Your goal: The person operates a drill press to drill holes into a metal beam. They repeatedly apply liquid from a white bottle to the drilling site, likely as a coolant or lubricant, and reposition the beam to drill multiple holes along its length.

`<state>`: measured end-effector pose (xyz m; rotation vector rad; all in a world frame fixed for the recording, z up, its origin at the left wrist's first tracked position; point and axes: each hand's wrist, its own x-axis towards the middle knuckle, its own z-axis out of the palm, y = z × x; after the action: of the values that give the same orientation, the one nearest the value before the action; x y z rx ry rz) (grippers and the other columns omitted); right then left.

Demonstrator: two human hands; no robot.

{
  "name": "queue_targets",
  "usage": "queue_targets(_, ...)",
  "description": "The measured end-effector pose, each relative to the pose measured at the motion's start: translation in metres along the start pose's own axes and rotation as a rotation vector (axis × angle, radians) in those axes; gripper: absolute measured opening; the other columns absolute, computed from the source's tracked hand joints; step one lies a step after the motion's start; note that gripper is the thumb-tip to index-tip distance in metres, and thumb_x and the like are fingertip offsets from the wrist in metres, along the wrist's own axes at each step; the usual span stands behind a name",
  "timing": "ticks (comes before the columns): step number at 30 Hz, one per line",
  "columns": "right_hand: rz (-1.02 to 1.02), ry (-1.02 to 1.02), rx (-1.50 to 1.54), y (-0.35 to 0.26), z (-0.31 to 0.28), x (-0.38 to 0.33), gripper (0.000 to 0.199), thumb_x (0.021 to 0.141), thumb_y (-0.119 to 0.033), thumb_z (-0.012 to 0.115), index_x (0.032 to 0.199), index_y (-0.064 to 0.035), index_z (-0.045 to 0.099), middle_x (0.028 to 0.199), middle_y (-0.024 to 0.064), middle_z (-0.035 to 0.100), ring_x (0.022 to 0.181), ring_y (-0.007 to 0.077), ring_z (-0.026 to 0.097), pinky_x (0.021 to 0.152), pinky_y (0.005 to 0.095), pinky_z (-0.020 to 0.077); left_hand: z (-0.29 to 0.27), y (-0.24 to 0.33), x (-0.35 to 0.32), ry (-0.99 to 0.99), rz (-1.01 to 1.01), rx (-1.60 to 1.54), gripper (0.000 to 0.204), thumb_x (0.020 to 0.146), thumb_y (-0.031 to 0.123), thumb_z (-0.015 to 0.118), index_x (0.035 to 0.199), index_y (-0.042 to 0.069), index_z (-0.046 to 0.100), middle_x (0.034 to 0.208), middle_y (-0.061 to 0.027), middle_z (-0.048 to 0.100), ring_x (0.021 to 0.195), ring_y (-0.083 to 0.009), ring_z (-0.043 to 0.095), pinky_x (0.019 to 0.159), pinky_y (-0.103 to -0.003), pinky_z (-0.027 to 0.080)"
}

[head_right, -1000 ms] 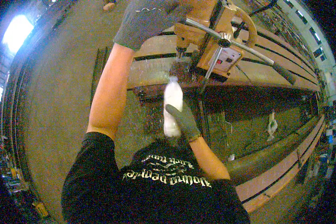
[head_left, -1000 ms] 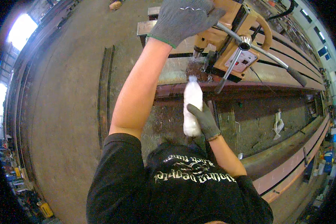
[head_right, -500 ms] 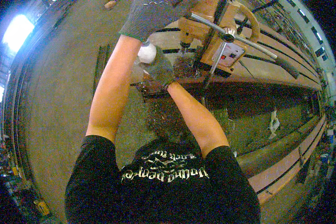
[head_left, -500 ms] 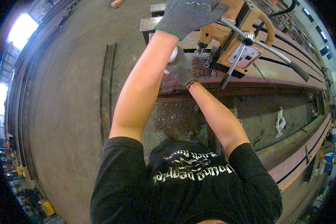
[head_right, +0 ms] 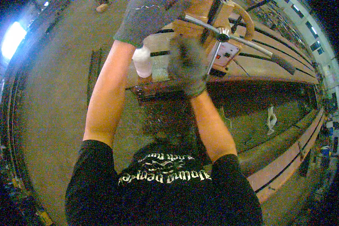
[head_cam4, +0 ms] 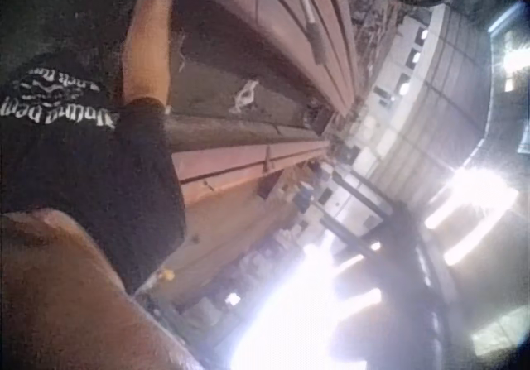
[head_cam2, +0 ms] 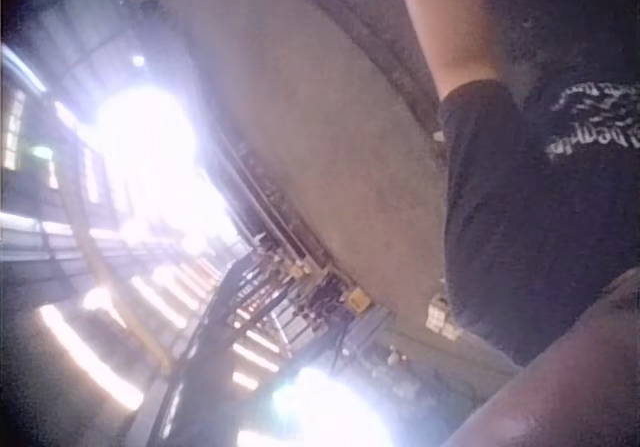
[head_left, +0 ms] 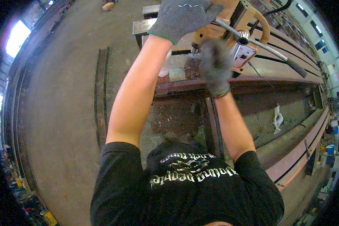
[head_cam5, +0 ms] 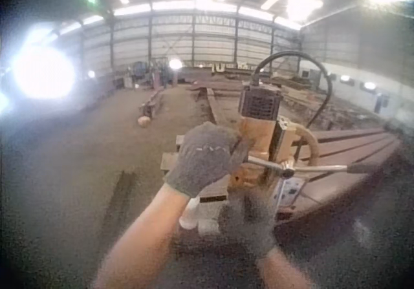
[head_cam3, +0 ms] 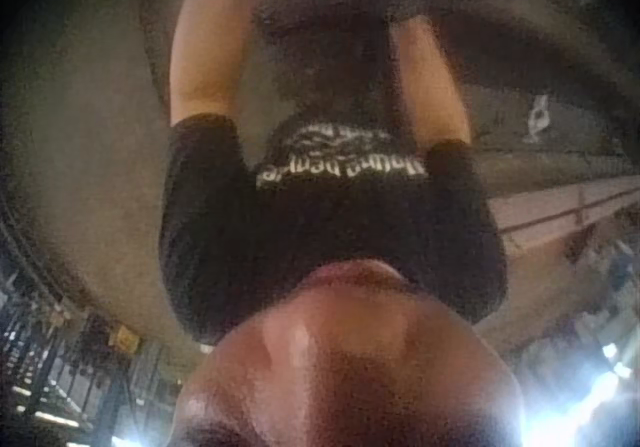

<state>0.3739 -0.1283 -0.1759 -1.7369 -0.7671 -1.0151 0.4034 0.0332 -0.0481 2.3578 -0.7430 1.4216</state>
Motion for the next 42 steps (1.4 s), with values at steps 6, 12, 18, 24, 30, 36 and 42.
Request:
queue_targets(6,-0.476,-0.011,-0.152,-0.055,-0.012,0.178,0.043,0.104,-0.039,0.058,0.121,-0.0002,0.063,0.109,0.0141,0.069,0.099,0.0263,0.066,0.089,0.0408,0.0525,-0.02,0.007,-0.002,-0.112,-0.221,-0.188,0.037,0.1,0.037,0.063,0.086,0.004,0.074,0.082,-0.0184,0.073,0.077,-0.036,0.071,0.071,-0.046,0.056)
queue_targets(12,-0.14,-0.918,-0.157,-0.055,0.053,0.212,0.079,0.102,-0.071,0.037,0.143,-0.0064,0.058,0.133,0.0202,0.067,0.116,0.038,0.067,0.101,0.0552,0.0491,-0.024,0.017,-0.064,0.09,-0.281,0.009,0.03,0.098,0.036,0.064,0.109,0.01,0.072,0.103,-0.0176,0.074,0.091,-0.0387,0.071,0.079,-0.048,0.057)
queue_targets(18,-0.027,-1.137,-0.323,-0.102,0.03,0.202,0.054,0.097,-0.053,0.059,0.118,-0.0065,0.076,0.12,0.0196,0.073,0.111,0.0354,0.069,0.099,0.0442,0.0524,-0.02,0.009,-0.185,0.256,-0.796,-0.121,0.069,0.081,0.029,0.087,0.138,0.004,0.057,0.129,-0.0156,0.066,0.116,-0.0324,0.064,0.1,-0.043,0.052)
queue_targets(24,-0.132,-1.161,-0.441,-0.088,0.037,0.203,0.048,0.095,-0.047,0.063,0.116,-0.0055,0.076,0.115,0.0194,0.075,0.106,0.0353,0.071,0.095,0.0449,0.0543,0.066,0.007,-0.264,-0.026,-1.044,-0.494,0.098,0.072,0.032,0.095,0.148,0.001,0.04,0.138,-0.0179,0.059,0.127,-0.031,0.058,0.108,-0.043,0.047)
queue_targets(30,-0.183,-1.076,-0.529,-0.072,0.048,0.194,0.045,0.096,-0.043,0.062,0.111,-0.0032,0.077,0.111,0.0211,0.075,0.104,0.0367,0.071,0.092,0.0454,0.055,0.085,0.011,-0.256,0.119,-1.046,-0.577,0.078,0.078,0.023,0.091,0.139,0.002,0.048,0.129,-0.0151,0.064,0.117,-0.0268,0.062,0.1,-0.041,0.052)
queue_targets(36,-0.105,-1.126,-0.421,-0.07,0.056,0.193,0.048,0.098,-0.044,0.059,0.109,-0.0011,0.077,0.113,0.0218,0.074,0.104,0.0361,0.071,0.094,0.0459,0.0541,0.075,0.078,-0.271,0.31,-1.373,-1.286,0.063,0.089,0.027,0.081,0.139,0.001,0.052,0.124,-0.0113,0.066,0.107,-0.0252,0.066,0.093,-0.04,0.056)
queue_targets(42,-0.138,-1.082,-0.352,-0.065,0.048,0.19,0.049,0.098,-0.044,0.059,0.106,0.0006,0.077,0.109,0.0222,0.075,0.102,0.035,0.071,0.093,0.0461,0.0534,0.071,0.162,-0.266,0.133,-1.893,-2.139,0.063,0.094,0.054,0.071,0.132,0.005,0.059,0.11,-0.0114,0.072,0.095,-0.0261,0.071,0.085,-0.041,0.06)
